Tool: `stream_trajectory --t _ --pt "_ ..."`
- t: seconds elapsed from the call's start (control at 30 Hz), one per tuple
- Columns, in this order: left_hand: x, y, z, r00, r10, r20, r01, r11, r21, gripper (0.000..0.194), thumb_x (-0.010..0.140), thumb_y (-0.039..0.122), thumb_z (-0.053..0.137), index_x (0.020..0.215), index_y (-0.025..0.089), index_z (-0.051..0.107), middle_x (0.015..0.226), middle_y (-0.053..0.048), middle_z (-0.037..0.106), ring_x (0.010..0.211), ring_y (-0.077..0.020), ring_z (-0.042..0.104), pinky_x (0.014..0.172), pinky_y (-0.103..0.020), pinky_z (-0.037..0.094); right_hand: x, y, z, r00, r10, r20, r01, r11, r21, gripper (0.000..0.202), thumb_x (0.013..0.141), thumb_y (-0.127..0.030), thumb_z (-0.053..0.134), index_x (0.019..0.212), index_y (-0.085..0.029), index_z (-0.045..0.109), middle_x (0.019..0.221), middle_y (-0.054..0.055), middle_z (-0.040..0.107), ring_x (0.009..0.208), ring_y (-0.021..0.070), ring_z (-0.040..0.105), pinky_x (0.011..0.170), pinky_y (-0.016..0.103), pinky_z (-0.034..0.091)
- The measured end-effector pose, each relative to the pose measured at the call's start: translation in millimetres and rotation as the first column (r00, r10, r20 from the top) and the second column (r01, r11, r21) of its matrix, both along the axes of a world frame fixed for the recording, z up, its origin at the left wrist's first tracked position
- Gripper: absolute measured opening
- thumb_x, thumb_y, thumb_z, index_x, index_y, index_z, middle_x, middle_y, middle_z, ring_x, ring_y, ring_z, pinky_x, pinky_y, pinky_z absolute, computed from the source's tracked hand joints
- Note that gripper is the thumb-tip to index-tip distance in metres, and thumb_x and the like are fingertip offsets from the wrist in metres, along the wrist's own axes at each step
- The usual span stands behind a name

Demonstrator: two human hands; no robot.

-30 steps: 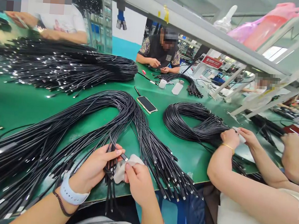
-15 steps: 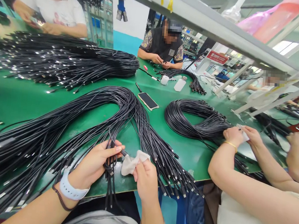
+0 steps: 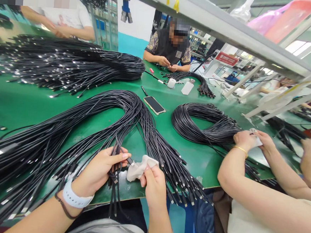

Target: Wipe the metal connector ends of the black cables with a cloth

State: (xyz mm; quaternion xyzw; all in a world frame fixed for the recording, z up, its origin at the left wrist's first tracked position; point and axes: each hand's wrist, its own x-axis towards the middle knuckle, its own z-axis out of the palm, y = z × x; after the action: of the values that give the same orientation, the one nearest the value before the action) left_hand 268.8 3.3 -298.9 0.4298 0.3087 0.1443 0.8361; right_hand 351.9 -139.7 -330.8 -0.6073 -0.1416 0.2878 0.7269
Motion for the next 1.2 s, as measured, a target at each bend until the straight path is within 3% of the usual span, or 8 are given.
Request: stream_trajectory --t 0.17,0.3,0.37,0.53,0.7,0.8,1.0,1.2 --pt "-0.5 -2.0 -1.7 1.000 -0.003 -0.017 0.006 0.989 0.147 0.020 0.068 0.027 0.075 0.077 0.014 0.063 0.068 -0.003 0.066 0.061 -0.0134 0.059 0.060 -0.023 0.046 3.7 -6.8 9.7 0.987 -0.121 -0.109 0.132 0.986 0.098 0.025 0.076 -0.036 0.071 0.066 -0.016 0.060 0.049 -0.006 0.038 0.042 0.0071 0.029 0.042 0.022 0.024" --pt "-1.2 -3.6 -4.9 0.996 0.020 -0.087 0.018 0.912 0.409 0.024 0.069 0.034 0.074 0.063 0.016 0.059 0.056 -0.003 0.064 0.052 -0.0148 0.057 0.053 -0.023 0.042 4.4 -11.3 24.2 0.969 -0.185 -0.165 0.211 0.965 0.156 0.021 0.070 -0.031 0.076 0.066 -0.016 0.061 0.050 -0.006 0.040 0.043 0.0067 0.031 0.041 0.020 0.026" --pt "-2.2 -3.3 -4.6 0.994 0.029 -0.101 0.018 0.903 0.430 0.026 0.069 0.036 0.074 0.062 0.017 0.058 0.055 -0.003 0.064 0.049 -0.0144 0.055 0.050 -0.023 0.041 4.1 -13.7 28.6 0.963 -0.198 -0.184 0.232 0.956 0.181 0.018 0.069 -0.029 0.076 0.071 -0.016 0.064 0.050 -0.006 0.041 0.043 0.0068 0.031 0.041 0.020 0.028" --pt "-5.6 1.1 2.5 1.000 -0.018 0.000 0.018 0.995 0.098 0.026 0.073 0.037 0.071 0.071 0.015 0.059 0.058 -0.003 0.064 0.050 -0.0134 0.058 0.051 -0.023 0.047 -2.3 -15.3 33.9 0.960 -0.140 -0.243 0.203 0.945 0.256 0.021 0.068 -0.031 0.078 0.075 -0.014 0.068 0.048 -0.005 0.041 0.041 0.0058 0.031 0.040 0.019 0.028" --pt "-8.5 4.5 11.7 0.995 -0.030 0.092 0.042 0.990 -0.137 0.029 0.078 0.020 0.063 0.105 0.010 0.061 0.080 -0.014 0.072 0.070 -0.0205 0.069 0.066 -0.029 0.055 -13.1 -3.8 35.3 0.961 -0.042 -0.274 0.116 0.959 0.259 0.023 0.072 -0.034 0.075 0.083 -0.014 0.070 0.045 -0.006 0.041 0.039 0.0065 0.031 0.038 0.019 0.026" --pt "-9.7 4.2 16.6 0.985 -0.021 0.170 0.057 0.977 -0.207 0.038 0.077 0.012 0.058 0.115 0.012 0.054 0.089 -0.017 0.073 0.081 -0.0258 0.070 0.074 -0.034 0.055 -13.3 4.0 32.8 0.966 -0.039 -0.255 0.107 0.961 0.257 0.025 0.073 -0.034 0.073 0.086 -0.014 0.069 0.046 -0.006 0.041 0.041 0.0073 0.032 0.040 0.020 0.028" --pt "-8.6 3.2 17.8 0.970 -0.073 0.230 0.124 0.968 -0.220 0.007 0.079 0.013 0.061 0.085 0.010 0.060 0.104 -0.021 0.069 0.093 -0.0309 0.068 0.076 -0.036 0.056 -7.9 18.2 24.7 0.948 -0.130 -0.291 0.210 0.942 0.263 0.015 0.074 -0.029 0.070 0.077 -0.016 0.062 0.052 -0.006 0.042 0.046 0.0087 0.035 0.044 0.021 0.031" --pt "-11.8 7.7 16.8 0.975 -0.007 0.224 0.078 0.947 -0.312 0.011 0.081 0.015 0.061 0.091 0.011 0.064 0.094 -0.015 0.072 0.073 -0.0211 0.070 0.065 -0.030 0.058 -35.3 57.8 13.4 0.777 0.038 -0.628 0.176 0.945 0.275 0.015 0.071 -0.030 0.067 0.071 -0.019 0.056 0.061 -0.002 0.050 0.051 0.0112 0.044 0.050 0.023 0.038"
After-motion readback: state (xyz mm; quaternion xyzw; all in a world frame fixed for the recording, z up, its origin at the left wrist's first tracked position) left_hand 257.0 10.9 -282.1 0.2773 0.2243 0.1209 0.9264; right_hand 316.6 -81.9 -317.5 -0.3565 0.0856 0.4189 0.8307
